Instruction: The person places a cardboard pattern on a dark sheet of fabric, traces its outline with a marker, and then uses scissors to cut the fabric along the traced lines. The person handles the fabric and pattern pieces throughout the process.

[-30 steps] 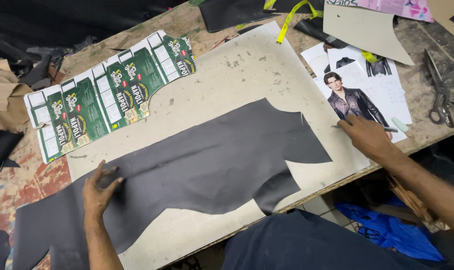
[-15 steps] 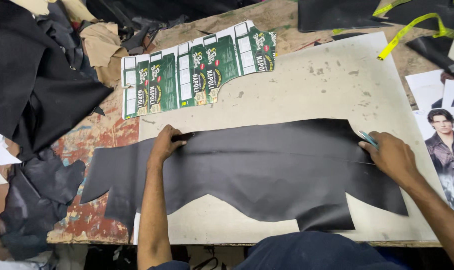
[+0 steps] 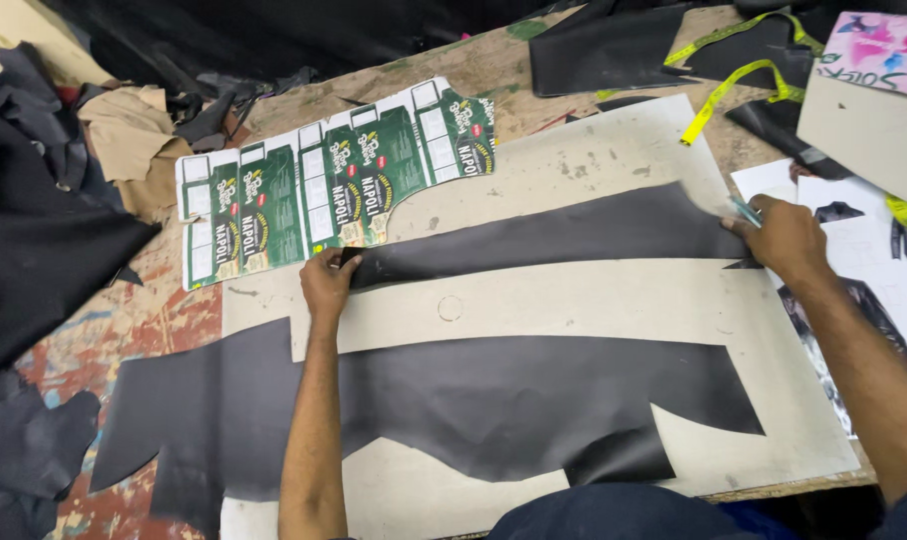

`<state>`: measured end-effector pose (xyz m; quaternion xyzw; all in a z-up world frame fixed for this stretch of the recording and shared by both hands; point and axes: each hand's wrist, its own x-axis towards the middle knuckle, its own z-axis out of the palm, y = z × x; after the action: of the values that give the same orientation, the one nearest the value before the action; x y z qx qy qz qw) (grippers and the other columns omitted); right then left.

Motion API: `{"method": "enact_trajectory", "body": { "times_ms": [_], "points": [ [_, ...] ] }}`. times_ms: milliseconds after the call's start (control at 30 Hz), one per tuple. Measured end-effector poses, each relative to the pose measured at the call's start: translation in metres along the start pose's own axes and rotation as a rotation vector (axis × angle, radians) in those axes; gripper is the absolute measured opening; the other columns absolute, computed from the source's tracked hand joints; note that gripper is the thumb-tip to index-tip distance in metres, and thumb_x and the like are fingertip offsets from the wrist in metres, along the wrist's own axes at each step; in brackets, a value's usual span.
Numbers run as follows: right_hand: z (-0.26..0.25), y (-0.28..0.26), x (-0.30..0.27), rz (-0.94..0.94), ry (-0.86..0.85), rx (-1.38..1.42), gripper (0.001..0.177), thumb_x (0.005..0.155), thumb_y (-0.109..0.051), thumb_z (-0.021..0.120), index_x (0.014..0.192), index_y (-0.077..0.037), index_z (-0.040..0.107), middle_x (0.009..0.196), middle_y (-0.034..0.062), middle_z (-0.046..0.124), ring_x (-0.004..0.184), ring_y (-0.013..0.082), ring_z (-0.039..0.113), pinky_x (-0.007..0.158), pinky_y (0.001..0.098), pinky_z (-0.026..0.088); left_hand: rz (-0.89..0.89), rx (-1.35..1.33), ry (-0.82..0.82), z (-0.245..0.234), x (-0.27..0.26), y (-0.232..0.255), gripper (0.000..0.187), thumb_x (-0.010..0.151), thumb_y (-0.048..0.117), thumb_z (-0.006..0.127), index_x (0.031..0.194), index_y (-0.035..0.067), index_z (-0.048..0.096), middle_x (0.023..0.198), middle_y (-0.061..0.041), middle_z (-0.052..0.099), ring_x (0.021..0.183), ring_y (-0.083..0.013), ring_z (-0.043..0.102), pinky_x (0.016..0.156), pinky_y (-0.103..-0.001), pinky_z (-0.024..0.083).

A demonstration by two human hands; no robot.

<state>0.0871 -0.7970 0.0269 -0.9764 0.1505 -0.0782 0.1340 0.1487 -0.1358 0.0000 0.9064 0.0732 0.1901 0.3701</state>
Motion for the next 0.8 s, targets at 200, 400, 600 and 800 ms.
{"method": "enact_trajectory", "body": {
  "times_ms": [200, 400, 600, 800],
  "points": [
    [0.011, 0.048, -0.042, 0.041, 0.09, 0.032, 0.042, 0.097, -0.037, 0.077, 0.117, 0.0, 0.07, 0.106, 0.0258, 0.071, 0.099, 0.0441, 0.068, 0.084, 0.0546, 0.053, 0.168, 0.314, 0.303, -0.004, -0.045, 0.042, 0.052, 0.09, 0.011, 0.078, 0.137, -0.003, 0.06, 0.13, -0.026, 0.063, 0.116, -0.0429, 0.059, 0.094, -0.051, 0.048],
    [0.006, 0.061, -0.096, -0.191, 0.509, -0.005, 0.047, 0.096, -0.017, 0.071, 0.134, 0.008, 0.06, 0.116, 0.0265, 0.062, 0.106, 0.0446, 0.06, 0.094, 0.0513, 0.05, 0.303, 0.275, 0.068, 0.015, -0.13, 0.062, 0.066, 0.097, 0.025, 0.069, 0.153, -0.001, 0.044, 0.156, -0.023, 0.046, 0.15, -0.0387, 0.039, 0.125, -0.055, 0.026],
    [-0.003, 0.032, -0.104, -0.089, 0.303, 0.048, 0.038, 0.099, -0.021, 0.071, 0.128, 0.001, 0.063, 0.114, 0.0216, 0.065, 0.1, 0.0415, 0.064, 0.089, 0.0522, 0.05, 0.347, 0.356, -0.267, 0.039, -0.253, 0.121, 0.107, 0.087, 0.067, 0.057, 0.157, -0.003, 0.014, 0.166, -0.025, 0.006, 0.154, -0.0362, 0.002, 0.117, -0.065, -0.001],
    [0.02, 0.008, -0.055, -0.008, 0.274, 0.186, 0.045, 0.096, -0.032, 0.079, 0.123, 0.002, 0.066, 0.114, 0.0239, 0.066, 0.107, 0.0417, 0.063, 0.089, 0.0524, 0.05, 0.725, -0.042, -0.973, 0.065, -0.336, 0.183, 0.077, 0.09, 0.058, 0.062, 0.151, 0.014, 0.049, 0.166, -0.015, 0.03, 0.157, -0.0303, 0.017, 0.123, -0.065, -0.001]
  ]
}}
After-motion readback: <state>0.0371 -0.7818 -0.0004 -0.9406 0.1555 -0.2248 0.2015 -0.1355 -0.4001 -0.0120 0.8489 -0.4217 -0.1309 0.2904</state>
